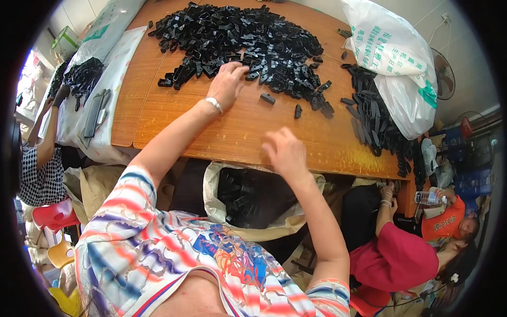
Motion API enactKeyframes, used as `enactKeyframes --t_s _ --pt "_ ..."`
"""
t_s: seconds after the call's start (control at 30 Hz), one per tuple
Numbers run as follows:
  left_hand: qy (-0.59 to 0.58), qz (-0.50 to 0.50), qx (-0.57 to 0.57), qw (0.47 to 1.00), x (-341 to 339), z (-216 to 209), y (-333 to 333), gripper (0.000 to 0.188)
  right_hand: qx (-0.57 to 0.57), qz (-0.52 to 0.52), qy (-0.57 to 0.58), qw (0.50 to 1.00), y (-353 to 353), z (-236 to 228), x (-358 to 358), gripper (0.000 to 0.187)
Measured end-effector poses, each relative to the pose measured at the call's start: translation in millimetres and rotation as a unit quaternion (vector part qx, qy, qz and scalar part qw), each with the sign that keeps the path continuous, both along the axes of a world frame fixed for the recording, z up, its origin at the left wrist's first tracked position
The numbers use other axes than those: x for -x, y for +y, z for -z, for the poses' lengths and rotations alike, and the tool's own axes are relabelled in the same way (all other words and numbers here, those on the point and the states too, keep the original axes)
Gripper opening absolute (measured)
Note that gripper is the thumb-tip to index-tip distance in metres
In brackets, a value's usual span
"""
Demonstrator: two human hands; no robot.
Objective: Sorting and inspecting small black plastic components on a table in a workshop.
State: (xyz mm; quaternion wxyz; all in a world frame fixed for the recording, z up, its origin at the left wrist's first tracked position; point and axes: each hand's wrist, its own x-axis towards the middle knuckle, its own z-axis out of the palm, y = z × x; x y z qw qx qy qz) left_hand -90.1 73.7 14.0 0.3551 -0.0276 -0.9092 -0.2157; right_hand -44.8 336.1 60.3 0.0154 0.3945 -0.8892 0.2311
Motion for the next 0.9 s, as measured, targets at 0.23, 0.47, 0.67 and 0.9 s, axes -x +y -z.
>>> enactKeyframes --t_s 0.23,0.47,0.67,0.9 --pt "-0.073 -0.026 0.063 0.995 51 5 -28 0.020 0.032 0.064 0.110 0.991 -62 33 84 0.031" --pt "-0.046 0.043 0.026 0.998 11 0 -10 0.012 0.010 0.049 0.018 0.999 -57 36 58 0.016" --pt "-0.081 0.166 -0.058 0.981 -46 12 34 0.032 0.087 0.075 -0.062 0.991 -16 39 37 0.016" --pt "-0.103 0.129 -0.068 0.984 -64 12 28 0.045 0.050 0.023 -0.039 0.998 -7 30 23 0.022"
